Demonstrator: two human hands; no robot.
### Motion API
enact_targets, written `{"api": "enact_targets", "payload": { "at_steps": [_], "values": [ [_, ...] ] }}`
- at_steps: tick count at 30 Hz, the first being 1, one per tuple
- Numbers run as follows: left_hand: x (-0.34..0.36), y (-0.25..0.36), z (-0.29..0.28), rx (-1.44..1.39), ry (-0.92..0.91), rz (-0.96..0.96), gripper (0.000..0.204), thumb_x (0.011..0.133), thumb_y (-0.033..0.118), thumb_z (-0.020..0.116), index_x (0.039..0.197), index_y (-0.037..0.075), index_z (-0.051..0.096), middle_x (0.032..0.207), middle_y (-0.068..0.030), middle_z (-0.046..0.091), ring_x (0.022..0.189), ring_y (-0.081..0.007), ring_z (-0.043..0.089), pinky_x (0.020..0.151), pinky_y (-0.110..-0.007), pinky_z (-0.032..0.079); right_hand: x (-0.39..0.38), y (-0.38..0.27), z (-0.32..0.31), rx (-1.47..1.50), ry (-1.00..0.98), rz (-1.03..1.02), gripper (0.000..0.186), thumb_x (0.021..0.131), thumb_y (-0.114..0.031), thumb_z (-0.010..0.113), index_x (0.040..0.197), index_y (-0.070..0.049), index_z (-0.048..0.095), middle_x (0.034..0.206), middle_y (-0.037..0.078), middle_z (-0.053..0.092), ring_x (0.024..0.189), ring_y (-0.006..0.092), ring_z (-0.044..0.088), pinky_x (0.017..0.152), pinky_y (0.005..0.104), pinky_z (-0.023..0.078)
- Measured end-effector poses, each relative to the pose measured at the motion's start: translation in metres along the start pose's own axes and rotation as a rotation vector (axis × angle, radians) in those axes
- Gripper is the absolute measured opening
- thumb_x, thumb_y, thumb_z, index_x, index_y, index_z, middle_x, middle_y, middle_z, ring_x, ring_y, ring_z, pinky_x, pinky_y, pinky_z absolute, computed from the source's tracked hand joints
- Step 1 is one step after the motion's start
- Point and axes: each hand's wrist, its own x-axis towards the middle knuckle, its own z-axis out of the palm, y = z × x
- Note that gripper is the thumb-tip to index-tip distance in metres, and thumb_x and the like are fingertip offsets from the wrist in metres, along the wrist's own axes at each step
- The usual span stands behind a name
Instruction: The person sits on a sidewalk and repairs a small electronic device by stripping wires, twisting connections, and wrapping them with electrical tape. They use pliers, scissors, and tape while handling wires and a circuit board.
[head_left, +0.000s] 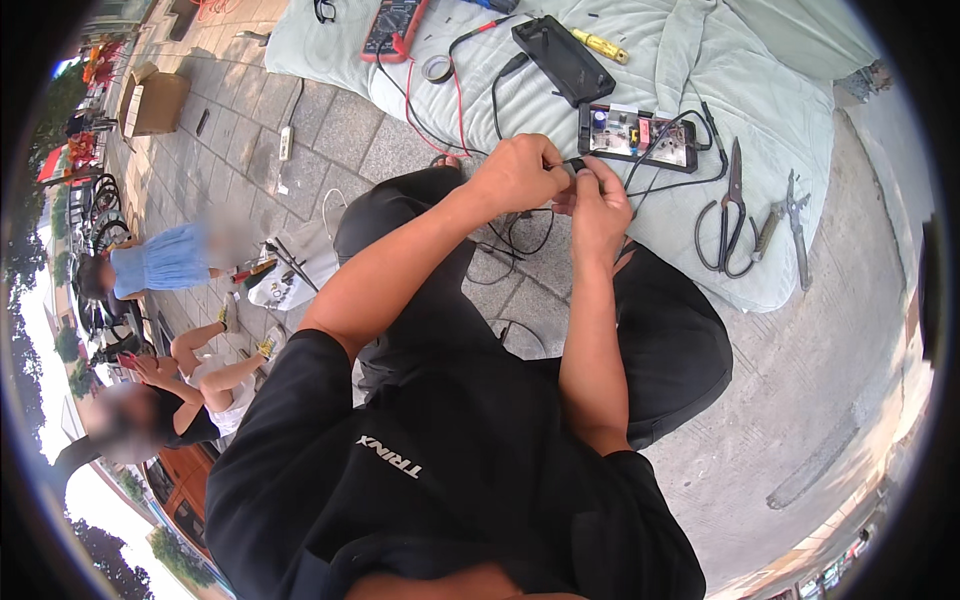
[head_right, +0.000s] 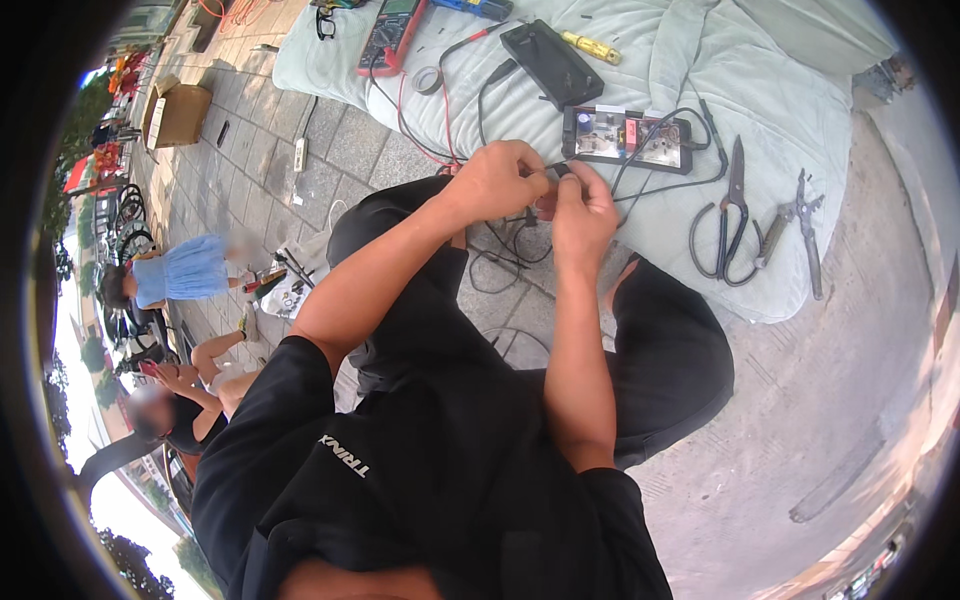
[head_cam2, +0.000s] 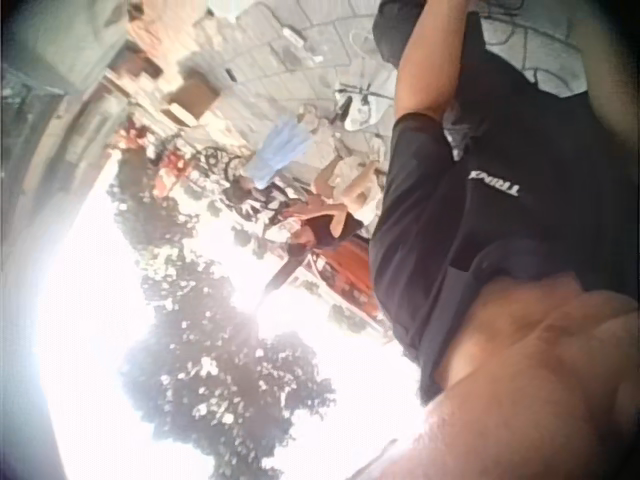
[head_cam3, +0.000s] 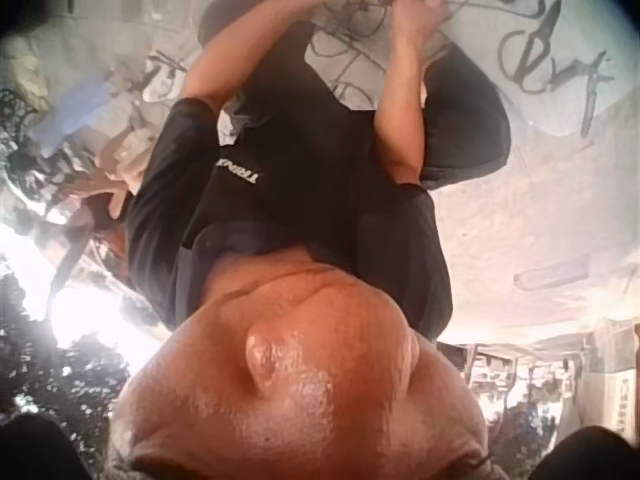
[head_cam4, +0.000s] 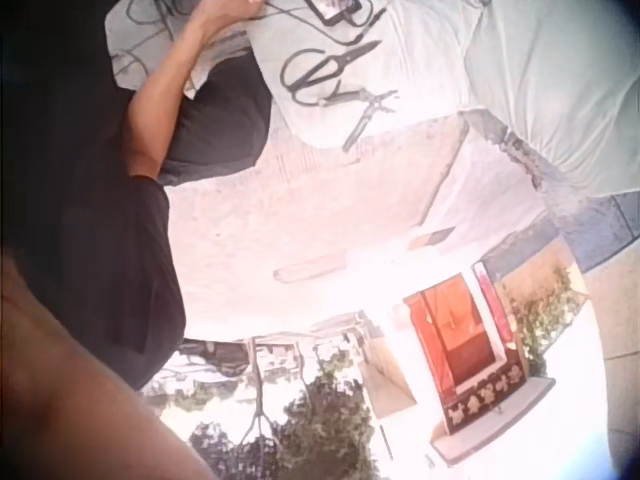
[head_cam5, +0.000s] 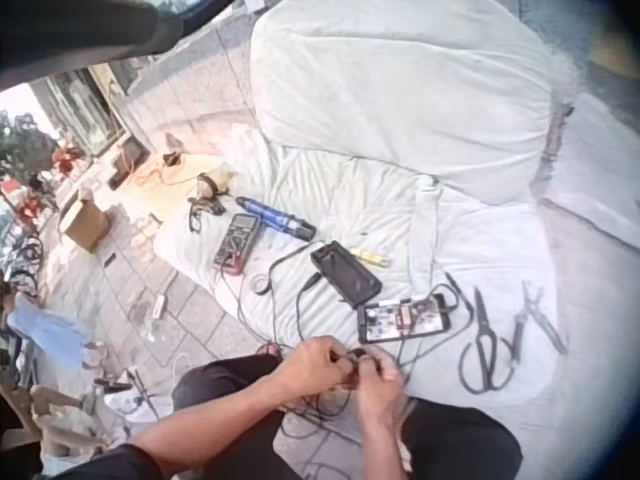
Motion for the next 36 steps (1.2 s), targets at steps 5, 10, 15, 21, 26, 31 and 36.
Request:
{"api": "enact_targets", "payload": {
  "at_steps": [5,10,15,21,26,31,36],
  "values": [
    [-0.004,-0.009,0.001,-0.171,-0.006,0.007,0.023,0.087,0.016,0.072,0.101,-0.002,0.074,0.083,-0.0099,0.075,0.077,-0.0146,0.071,0.072,-0.031,0.056,-0.014,-0.005,0.001,-0.118,0.096,0.026,0.034,0.101,-0.01,0.061,0.132,0.002,0.057,0.081,0.011,0.071,0.067,0.0161,0.068,0.058,0.0284,0.053],
    [-0.01,-0.012,0.002,-0.209,0.038,0.045,0.022,0.09,0.017,0.072,0.103,-0.001,0.074,0.083,-0.0066,0.075,0.075,-0.012,0.068,0.07,-0.03,0.055,-0.036,-0.021,0.0,-0.659,0.253,-0.208,0.029,0.101,-0.016,0.064,0.123,0.003,0.063,0.079,0.005,0.069,0.071,0.012,0.066,0.064,0.0259,0.049],
    [-0.014,-0.006,0.003,-0.152,0.076,0.135,0.022,0.092,0.017,0.071,0.102,-0.002,0.074,0.086,-0.0119,0.075,0.073,-0.0158,0.069,0.069,-0.032,0.055,-0.012,-0.013,-0.005,-0.08,0.063,0.031,0.02,0.1,-0.018,0.067,0.102,0.002,0.07,0.071,0.001,0.06,0.06,0.0106,0.057,0.054,0.0275,0.044],
    [-0.014,-0.015,0.012,-0.04,0.246,0.375,0.018,0.093,0.015,0.071,0.101,-0.001,0.074,0.093,-0.0176,0.074,0.078,-0.0304,0.073,0.069,-0.038,0.056,-0.003,-0.021,0.003,0.203,-0.017,0.276,0.015,0.099,-0.018,0.07,0.094,-0.004,0.068,0.066,-0.001,0.051,0.049,0.0097,0.044,0.042,0.0296,0.033],
    [-0.017,-0.015,0.012,0.062,0.257,0.433,0.019,0.092,0.014,0.072,0.104,-0.001,0.074,0.097,-0.0179,0.074,0.082,-0.0351,0.074,0.073,-0.04,0.058,0.005,-0.019,-0.002,0.262,-0.038,0.352,0.016,0.099,-0.02,0.069,0.093,-0.006,0.065,0.067,-0.001,0.05,0.049,0.011,0.042,0.043,0.0285,0.031],
    [-0.015,-0.013,0.013,0.005,0.218,0.404,0.02,0.096,0.014,0.068,0.104,-0.003,0.073,0.092,-0.0186,0.074,0.078,-0.0312,0.075,0.07,-0.039,0.059,0.015,-0.01,-0.012,0.465,-0.204,0.42,0.017,0.1,-0.021,0.068,0.099,-0.004,0.069,0.07,-0.002,0.051,0.051,0.0105,0.044,0.045,0.0273,0.032],
    [-0.008,-0.013,0.016,-0.461,0.012,0.031,0.027,0.101,0.018,0.063,0.102,-0.008,0.071,0.081,-0.0117,0.073,0.064,-0.0188,0.072,0.059,-0.031,0.056,0.018,-0.004,-0.005,0.479,-0.17,0.393,0.02,0.1,-0.019,0.07,0.103,0.0,0.07,0.072,-0.001,0.053,0.053,0.0104,0.045,0.046,0.027,0.034]
  ]
}}
